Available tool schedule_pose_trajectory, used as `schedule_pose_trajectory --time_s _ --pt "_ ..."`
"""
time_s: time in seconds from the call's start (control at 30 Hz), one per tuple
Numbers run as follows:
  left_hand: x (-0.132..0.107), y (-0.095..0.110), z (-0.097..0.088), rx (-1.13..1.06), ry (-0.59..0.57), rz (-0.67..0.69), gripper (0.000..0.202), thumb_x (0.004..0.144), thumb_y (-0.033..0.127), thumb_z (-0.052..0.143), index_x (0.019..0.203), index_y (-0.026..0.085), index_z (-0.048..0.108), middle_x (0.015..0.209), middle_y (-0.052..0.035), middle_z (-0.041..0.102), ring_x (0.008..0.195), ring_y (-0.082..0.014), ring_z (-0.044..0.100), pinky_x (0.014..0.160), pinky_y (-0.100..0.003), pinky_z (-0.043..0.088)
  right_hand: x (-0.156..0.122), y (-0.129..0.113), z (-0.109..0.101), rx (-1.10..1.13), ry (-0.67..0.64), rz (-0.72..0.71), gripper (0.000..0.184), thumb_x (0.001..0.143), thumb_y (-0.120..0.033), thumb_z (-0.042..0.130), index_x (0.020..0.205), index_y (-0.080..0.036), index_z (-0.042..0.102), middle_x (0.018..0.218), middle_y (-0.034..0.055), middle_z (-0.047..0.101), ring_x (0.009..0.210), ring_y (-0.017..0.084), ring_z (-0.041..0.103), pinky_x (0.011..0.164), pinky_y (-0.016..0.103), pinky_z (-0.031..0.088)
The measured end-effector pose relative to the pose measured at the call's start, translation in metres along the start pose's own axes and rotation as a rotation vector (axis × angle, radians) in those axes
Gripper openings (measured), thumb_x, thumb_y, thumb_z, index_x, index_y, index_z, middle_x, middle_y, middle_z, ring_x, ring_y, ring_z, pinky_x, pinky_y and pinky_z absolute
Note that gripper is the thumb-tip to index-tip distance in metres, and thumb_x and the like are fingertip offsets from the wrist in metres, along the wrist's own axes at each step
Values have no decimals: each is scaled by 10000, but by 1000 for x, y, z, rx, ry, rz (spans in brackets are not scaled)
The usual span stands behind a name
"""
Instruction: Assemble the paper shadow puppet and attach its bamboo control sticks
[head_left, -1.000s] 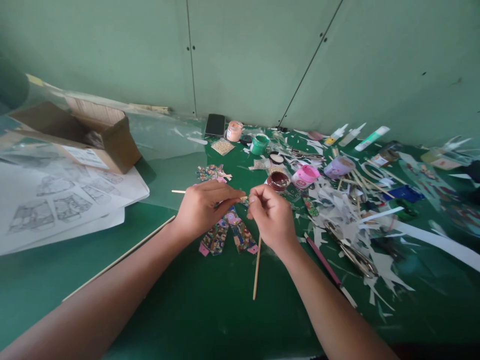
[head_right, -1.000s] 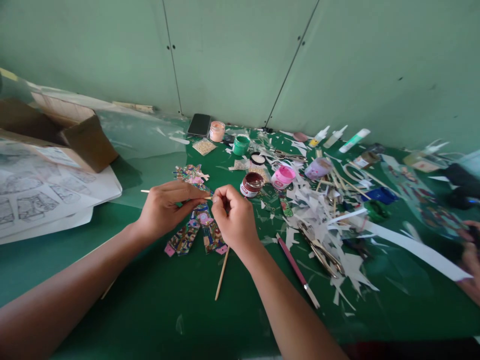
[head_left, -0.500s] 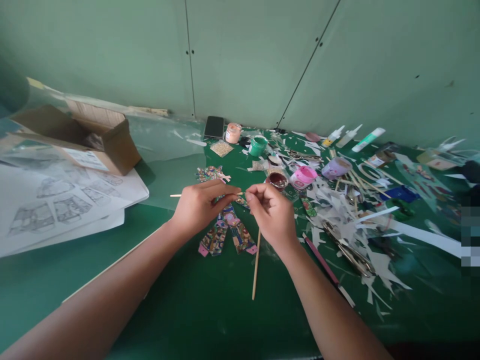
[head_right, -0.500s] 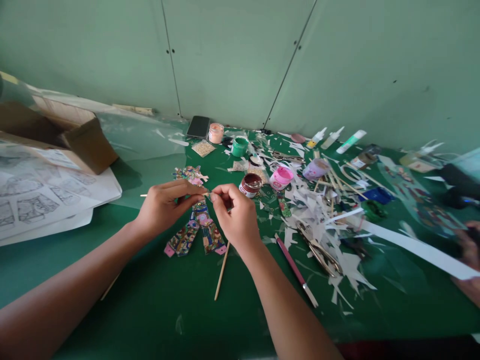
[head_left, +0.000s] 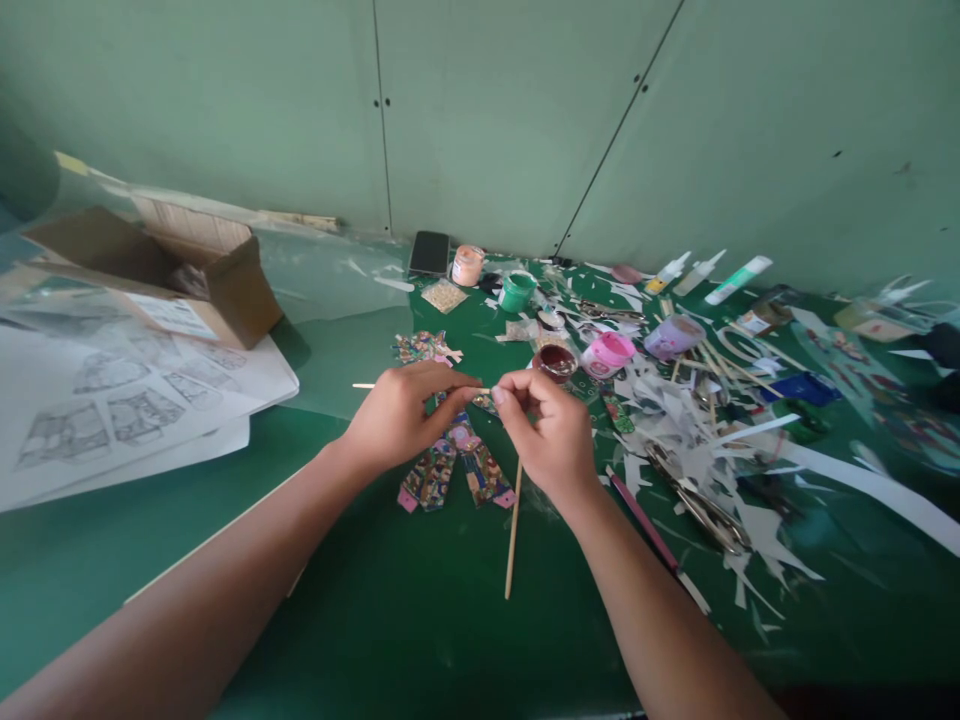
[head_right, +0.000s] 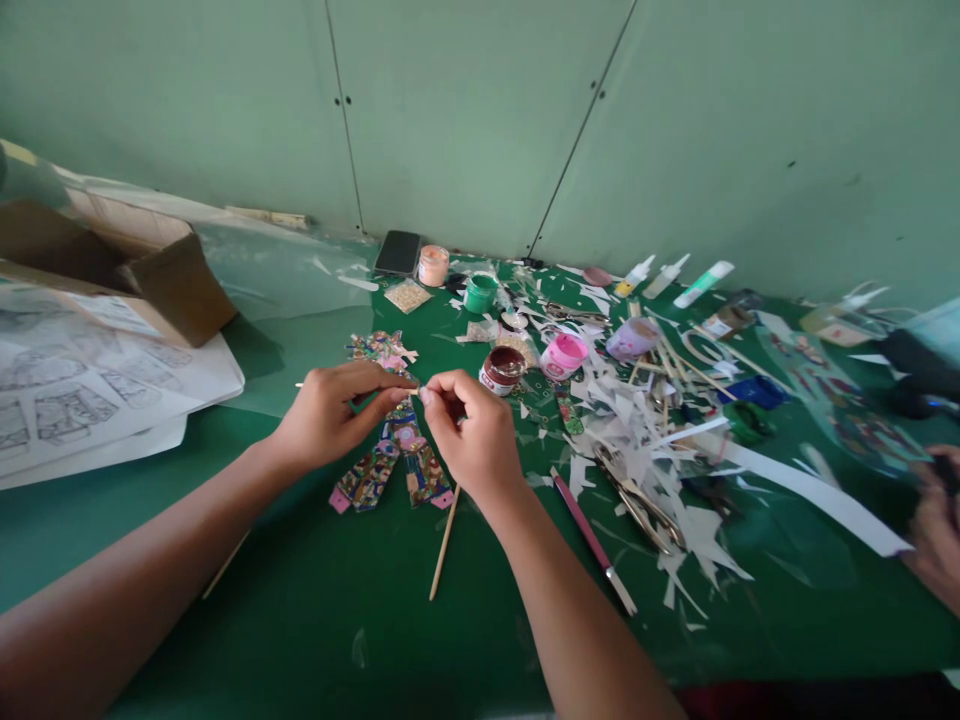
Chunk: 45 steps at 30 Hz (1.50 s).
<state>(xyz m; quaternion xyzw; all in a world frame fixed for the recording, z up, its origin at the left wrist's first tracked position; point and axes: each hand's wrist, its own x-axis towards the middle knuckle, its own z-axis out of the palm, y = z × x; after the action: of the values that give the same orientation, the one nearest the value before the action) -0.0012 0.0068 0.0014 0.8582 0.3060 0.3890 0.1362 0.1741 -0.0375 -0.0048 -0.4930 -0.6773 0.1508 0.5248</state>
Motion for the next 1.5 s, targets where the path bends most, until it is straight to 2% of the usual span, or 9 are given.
schedule_pose_trajectory --time_s 0.27,0.63,0.83,1.0,1.2,1.37,1.5 --pt "0 -2 1 -15 -18 60 181 933 240 555 900 164 716 832 -40 757 772 -148 703 691 -245 519 0 -2 -2 -37 -37 -55 149 877 -222 505 739 -204 557 635 -20 560 549 110 511 563 233 412" --pt "-2 -2 7 -29 128 95 101 885 233 646 855 182 728 810 -23 767 756 -134 713 707 -233 542 1 -4 -2 148 -99 102 172 864 -261 515 704 -204 538 547 -50 488 471 95 463 470 222 345" --pt "-3 0 9 -3 149 69 101 882 254 657 878 186 731 792 -19 749 726 -130 694 689 -230 531 2 0 -3 234 -106 161 202 871 -326 537 715 -201 562 522 -51 504 453 95 471 446 219 359" --pt "-4 0 8 -4 119 -4 176 918 298 607 937 175 732 827 -43 741 747 -138 690 706 -239 528 2 1 -7 121 -32 35 114 859 -278 577 797 -197 627 628 -18 611 531 109 547 502 232 435" --pt "-3 -2 6 2 75 14 198 936 306 576 955 186 733 803 -34 735 723 -130 680 667 -226 510 2 3 -8 58 11 -57 96 874 -248 585 813 -212 650 729 1 690 602 125 609 575 252 488" --pt "-3 -1 9 -26 66 2 191 931 308 585 935 186 732 816 -30 749 731 -130 695 680 -224 518 1 2 -6 -13 10 -97 124 884 -220 559 774 -205 614 661 -15 643 552 109 573 558 232 456" --pt "-4 1 11 -46 98 2 145 909 276 620 894 182 730 819 -24 761 732 -125 706 681 -215 520 -2 -2 -2 -11 4 -29 148 899 -246 528 768 -202 579 614 -26 591 504 99 529 526 226 419"
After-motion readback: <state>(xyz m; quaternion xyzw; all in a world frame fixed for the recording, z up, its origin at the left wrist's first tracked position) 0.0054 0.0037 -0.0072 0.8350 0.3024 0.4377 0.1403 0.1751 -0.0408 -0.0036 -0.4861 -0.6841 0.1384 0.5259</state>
